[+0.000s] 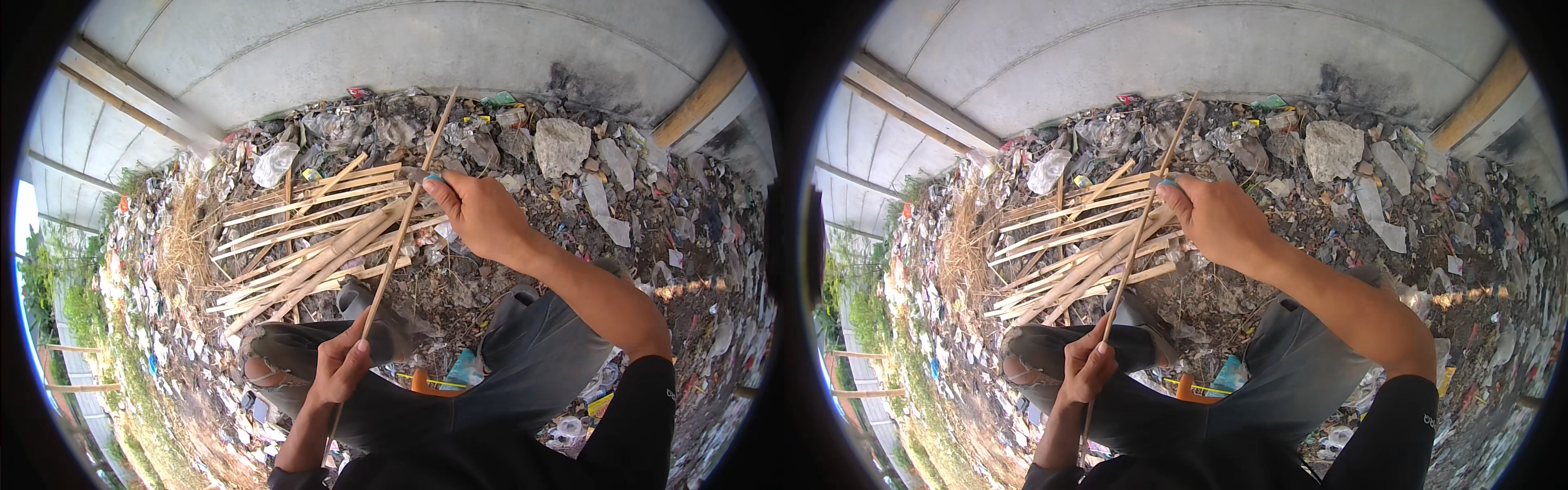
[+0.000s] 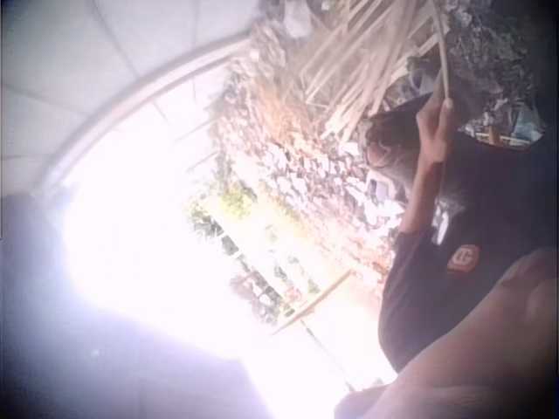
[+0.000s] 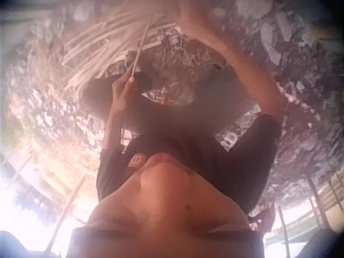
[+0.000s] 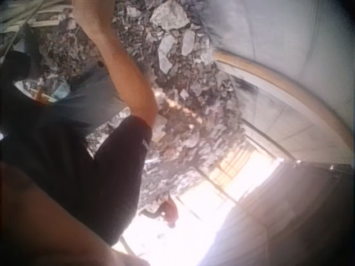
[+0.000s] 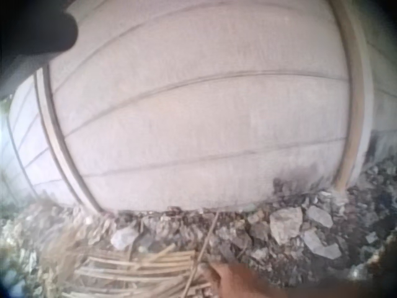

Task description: The person sits on the ground and uses a utility knife to shave thin strips of wood from a long bamboo pole. They hold the pole with one hand and scrape the blade along its length to remove the outer layer, creating a pile of wood shavings.

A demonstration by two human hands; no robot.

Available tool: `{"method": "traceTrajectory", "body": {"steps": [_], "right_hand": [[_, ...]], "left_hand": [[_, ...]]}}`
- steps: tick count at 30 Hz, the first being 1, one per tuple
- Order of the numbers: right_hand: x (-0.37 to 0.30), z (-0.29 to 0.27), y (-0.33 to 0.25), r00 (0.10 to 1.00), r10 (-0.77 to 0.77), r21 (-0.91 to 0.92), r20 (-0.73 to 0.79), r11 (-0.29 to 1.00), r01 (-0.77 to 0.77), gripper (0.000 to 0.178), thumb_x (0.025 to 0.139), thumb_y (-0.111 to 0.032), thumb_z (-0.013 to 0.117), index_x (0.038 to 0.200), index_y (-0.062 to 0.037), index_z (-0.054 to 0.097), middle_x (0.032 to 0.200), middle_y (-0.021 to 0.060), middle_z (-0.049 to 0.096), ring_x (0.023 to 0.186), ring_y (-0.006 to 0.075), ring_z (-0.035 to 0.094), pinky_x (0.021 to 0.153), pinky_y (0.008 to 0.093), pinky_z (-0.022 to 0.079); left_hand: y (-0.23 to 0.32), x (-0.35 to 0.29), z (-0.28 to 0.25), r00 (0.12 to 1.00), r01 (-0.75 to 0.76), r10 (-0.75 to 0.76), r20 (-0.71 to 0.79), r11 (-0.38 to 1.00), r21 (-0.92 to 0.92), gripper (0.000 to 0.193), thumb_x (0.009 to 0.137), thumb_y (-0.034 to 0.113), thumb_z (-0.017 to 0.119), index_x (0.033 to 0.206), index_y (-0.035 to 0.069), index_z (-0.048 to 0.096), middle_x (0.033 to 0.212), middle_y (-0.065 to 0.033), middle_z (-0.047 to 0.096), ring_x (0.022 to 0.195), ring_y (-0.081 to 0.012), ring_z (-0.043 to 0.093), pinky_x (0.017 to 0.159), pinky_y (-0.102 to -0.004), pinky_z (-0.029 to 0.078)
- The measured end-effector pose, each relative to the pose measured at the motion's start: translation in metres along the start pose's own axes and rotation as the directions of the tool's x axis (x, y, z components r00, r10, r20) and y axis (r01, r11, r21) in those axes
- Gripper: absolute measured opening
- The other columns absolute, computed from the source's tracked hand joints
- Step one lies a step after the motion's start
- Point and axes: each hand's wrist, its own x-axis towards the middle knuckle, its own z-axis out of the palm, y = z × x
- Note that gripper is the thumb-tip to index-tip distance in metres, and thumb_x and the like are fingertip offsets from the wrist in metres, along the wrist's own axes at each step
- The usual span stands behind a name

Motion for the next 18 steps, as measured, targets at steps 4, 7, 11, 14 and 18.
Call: {"method": "traceTrajectory", "body": {"steps": [4,7,11,14,18], "right_hand": [[-0.048,0.038,-0.021,0.99,-0.12,0.005,0.078,0.993,0.12,0.042,0.107,-0.039,0.051,0.091,-0.0014,0.059,0.058,0.0207,0.059,0.056,0.0428,0.063,0.049,0.0503,0.044],[-0.023,0.015,-0.013,0.995,-0.048,-0.038,0.09,0.998,0.052,0.044,0.107,-0.041,0.048,0.094,-0.0019,0.064,0.061,0.0213,0.062,0.059,0.0431,0.065,0.052,0.052,0.047],[-0.028,0.017,-0.019,0.983,-0.061,0.01,0.174,0.998,0.06,0.048,0.107,-0.044,0.046,0.098,-0.0021,0.068,0.067,0.0236,0.065,0.066,0.045,0.067,0.058,0.0549,0.051],[-0.048,0.027,-0.035,0.939,-0.066,0.093,0.339,0.995,0.037,0.051,0.108,-0.044,0.045,0.095,0.0001,0.067,0.073,0.025,0.067,0.072,0.0457,0.067,0.065,0.0535,0.051],[-0.029,0.009,-0.03,0.936,-0.006,0.25,0.352,0.964,-0.088,0.049,0.108,-0.042,0.048,0.091,0.0009,0.065,0.069,0.022,0.063,0.069,0.0429,0.065,0.065,0.0485,0.049]], "left_hand": [[0.0,-0.003,-0.002,1.0,0.014,-0.013,0.008,0.996,-0.087,0.054,0.109,0.021,0.05,0.157,0.0,0.035,0.058,0.0054,0.037,0.047,-0.0044,0.032,0.046,-0.0234,0.028],[-0.004,-0.002,-0.004,0.999,-0.014,0.02,0.048,0.992,-0.126,0.053,0.109,0.022,0.049,0.157,0.003,0.036,0.056,0.0052,0.036,0.047,-0.0049,0.031,0.047,-0.024,0.027],[-0.003,-0.002,-0.002,1.0,-0.008,0.01,0.024,0.995,-0.1,0.054,0.109,0.024,0.049,0.157,0.001,0.036,0.055,0.0045,0.036,0.046,-0.0056,0.031,0.047,-0.0241,0.027],[0.003,0.001,-0.002,1.0,0.002,0.0,0.024,0.995,-0.098,0.057,0.109,0.028,0.049,0.156,0.0,0.035,0.055,0.0043,0.036,0.046,-0.006,0.032,0.047,-0.0244,0.028],[0.0,-0.001,-0.005,0.997,-0.033,0.041,0.062,0.991,-0.129,0.06,0.108,0.032,0.051,0.156,-0.001,0.035,0.054,0.0046,0.035,0.046,-0.0062,0.032,0.047,-0.0251,0.027]]}}
